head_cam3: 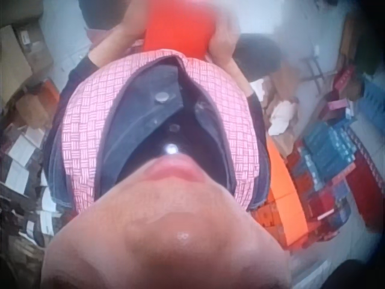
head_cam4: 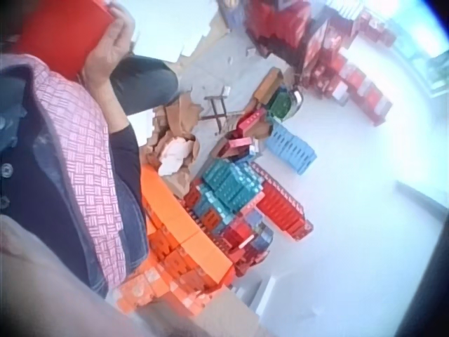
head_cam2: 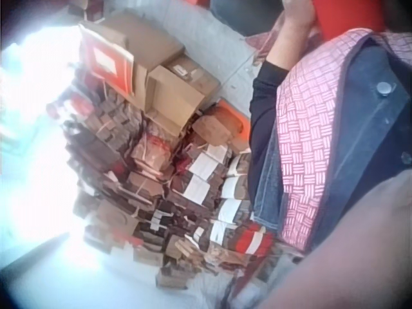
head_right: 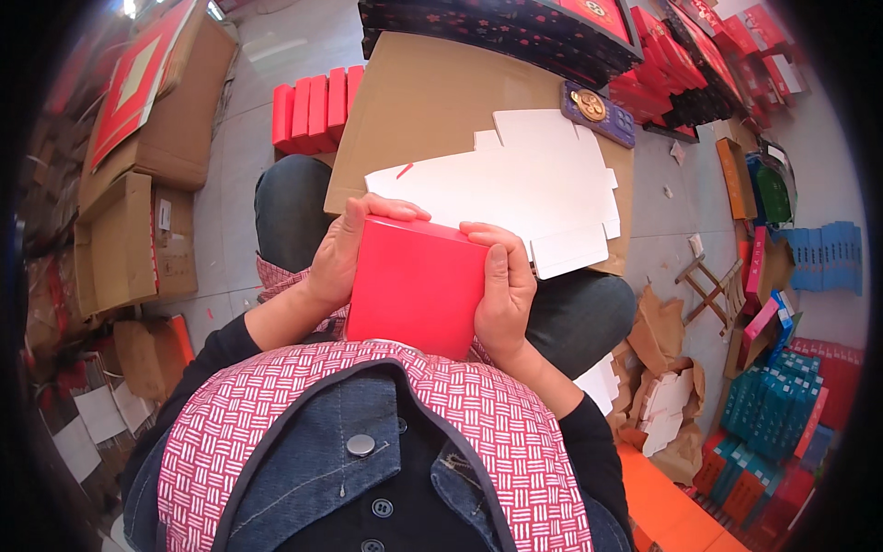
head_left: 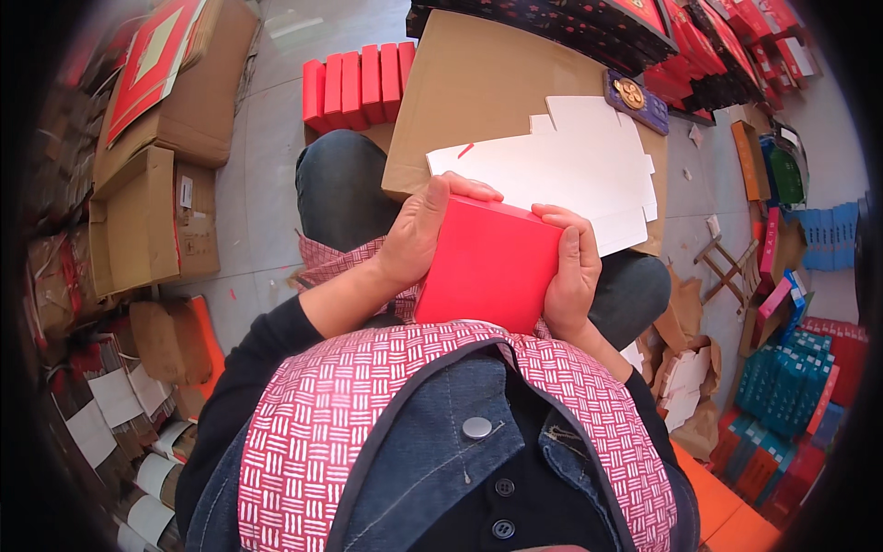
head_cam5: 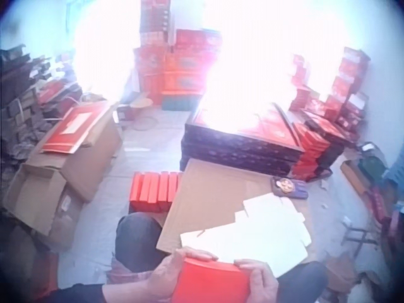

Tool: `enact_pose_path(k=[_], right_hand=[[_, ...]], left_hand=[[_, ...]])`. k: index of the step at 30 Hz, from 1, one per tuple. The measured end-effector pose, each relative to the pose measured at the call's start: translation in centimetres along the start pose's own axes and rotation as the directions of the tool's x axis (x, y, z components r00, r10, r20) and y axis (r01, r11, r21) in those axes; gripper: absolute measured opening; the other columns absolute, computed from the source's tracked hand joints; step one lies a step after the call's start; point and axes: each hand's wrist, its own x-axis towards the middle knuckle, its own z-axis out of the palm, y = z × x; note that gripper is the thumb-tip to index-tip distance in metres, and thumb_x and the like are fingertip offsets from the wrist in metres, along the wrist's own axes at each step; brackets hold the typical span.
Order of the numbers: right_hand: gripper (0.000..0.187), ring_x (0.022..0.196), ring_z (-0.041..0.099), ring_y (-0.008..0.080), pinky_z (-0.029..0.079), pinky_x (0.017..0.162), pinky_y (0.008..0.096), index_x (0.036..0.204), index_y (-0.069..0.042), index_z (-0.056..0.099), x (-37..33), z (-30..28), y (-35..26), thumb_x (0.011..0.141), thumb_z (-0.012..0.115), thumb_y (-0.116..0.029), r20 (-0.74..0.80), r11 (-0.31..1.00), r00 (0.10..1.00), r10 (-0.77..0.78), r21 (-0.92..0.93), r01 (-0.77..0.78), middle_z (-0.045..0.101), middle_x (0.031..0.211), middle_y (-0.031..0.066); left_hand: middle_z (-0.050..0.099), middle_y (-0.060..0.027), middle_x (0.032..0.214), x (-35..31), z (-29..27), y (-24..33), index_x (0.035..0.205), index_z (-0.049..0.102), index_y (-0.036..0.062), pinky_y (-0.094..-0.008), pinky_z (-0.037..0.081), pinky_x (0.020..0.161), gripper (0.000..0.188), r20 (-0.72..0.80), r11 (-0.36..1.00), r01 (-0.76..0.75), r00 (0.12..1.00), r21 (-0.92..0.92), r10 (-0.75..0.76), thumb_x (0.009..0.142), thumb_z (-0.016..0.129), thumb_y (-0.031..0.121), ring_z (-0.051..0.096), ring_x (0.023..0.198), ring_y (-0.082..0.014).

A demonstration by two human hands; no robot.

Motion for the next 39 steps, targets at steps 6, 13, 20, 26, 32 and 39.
enact_pose_path(k=[6, 13, 20, 26, 32, 39], right_hand=[[0.031, 0.107, 0.055, 0.0198, 0.041, 0.096, 0.0310, 0.104, 0.001, 0.057, 0.0, -0.1, 0.1, 0.103, 0.034, -0.020, 0.013, 0.996, 0.999, 0.043, 0.082, -0.044, 0.060, 0.114, 0.0149], [0.036, 0.105, 0.055, 0.0193, 0.041, 0.095, 0.0302, 0.107, 0.003, 0.056, -0.7, 0.6, 0.3, 0.104, 0.031, -0.022, -0.038, 0.981, 0.990, 0.138, 0.146, -0.131, 0.060, 0.113, 0.0155], [0.036, 0.096, 0.057, 0.0176, 0.043, 0.090, 0.0292, 0.108, 0.002, 0.062, -0.4, 0.0, -0.5, 0.103, 0.035, -0.022, -0.102, 0.978, 0.979, 0.179, -0.089, -0.188, 0.064, 0.102, 0.0116], [0.032, 0.102, 0.056, 0.0158, 0.044, 0.092, 0.0271, 0.111, 0.000, 0.057, 0.1, 0.7, 1.7, 0.103, 0.034, -0.020, -0.049, 0.940, 0.955, 0.293, 0.196, -0.278, 0.061, 0.113, 0.0121], [0.058, 0.128, 0.043, 0.0252, 0.037, 0.105, 0.0357, 0.145, -0.005, 0.027, 1.4, -1.9, -0.5, 0.090, 0.046, -0.002, 0.175, 0.998, 0.985, -0.009, 0.066, -0.002, 0.033, 0.146, 0.0141], [0.051, 0.110, 0.058, 0.0332, 0.041, 0.097, 0.0476, 0.118, -0.006, 0.053, 2.3, -4.7, -1.1, 0.073, 0.074, -0.021, 0.434, 0.667, 0.701, -0.567, -0.257, 0.699, 0.061, 0.113, 0.0181]], left_hand=[[0.059, -0.0165, 0.116, 0.1, 0.1, 1.4, 0.106, 0.060, 0.0041, -0.0375, 0.044, 0.098, 0.050, 0.020, 0.973, 0.080, 0.997, -0.216, -0.077, 0.101, 0.032, 0.046, 0.054, 0.115, -0.0254], [0.061, -0.0167, 0.113, 0.5, 0.0, -0.1, 0.105, 0.060, 0.0027, -0.0379, 0.047, 0.096, 0.043, 0.042, 0.972, 0.029, 0.999, -0.233, -0.020, 0.099, 0.041, 0.041, 0.054, 0.117, -0.0281], [0.039, -0.0142, 0.138, -2.3, 1.0, -1.8, 0.146, 0.016, 0.0033, -0.0335, 0.031, 0.106, 0.060, -0.144, 0.988, 0.042, 0.988, -0.150, -0.064, 0.101, 0.043, 0.032, 0.039, 0.124, -0.0177], [0.040, -0.0158, 0.137, -2.2, 0.8, 0.4, 0.147, 0.018, 0.0110, -0.0333, 0.039, 0.101, 0.059, -0.127, 0.977, 0.132, 0.980, -0.165, -0.154, 0.096, 0.047, 0.008, 0.046, 0.121, -0.0205], [0.046, -0.0161, 0.131, -0.7, -1.9, 1.2, 0.137, 0.034, 0.0050, -0.0376, 0.046, 0.099, 0.050, -0.167, 0.912, 0.194, 0.949, -0.361, -0.268, 0.092, 0.052, 0.011, 0.052, 0.118, -0.0257], [0.049, -0.0162, 0.131, 1.2, 0.6, 2.1, 0.135, 0.038, 0.0008, -0.0395, 0.041, 0.101, 0.045, 0.004, 0.909, 0.304, 0.949, -0.284, -0.316, 0.097, 0.042, 0.026, 0.052, 0.116, -0.0265]])
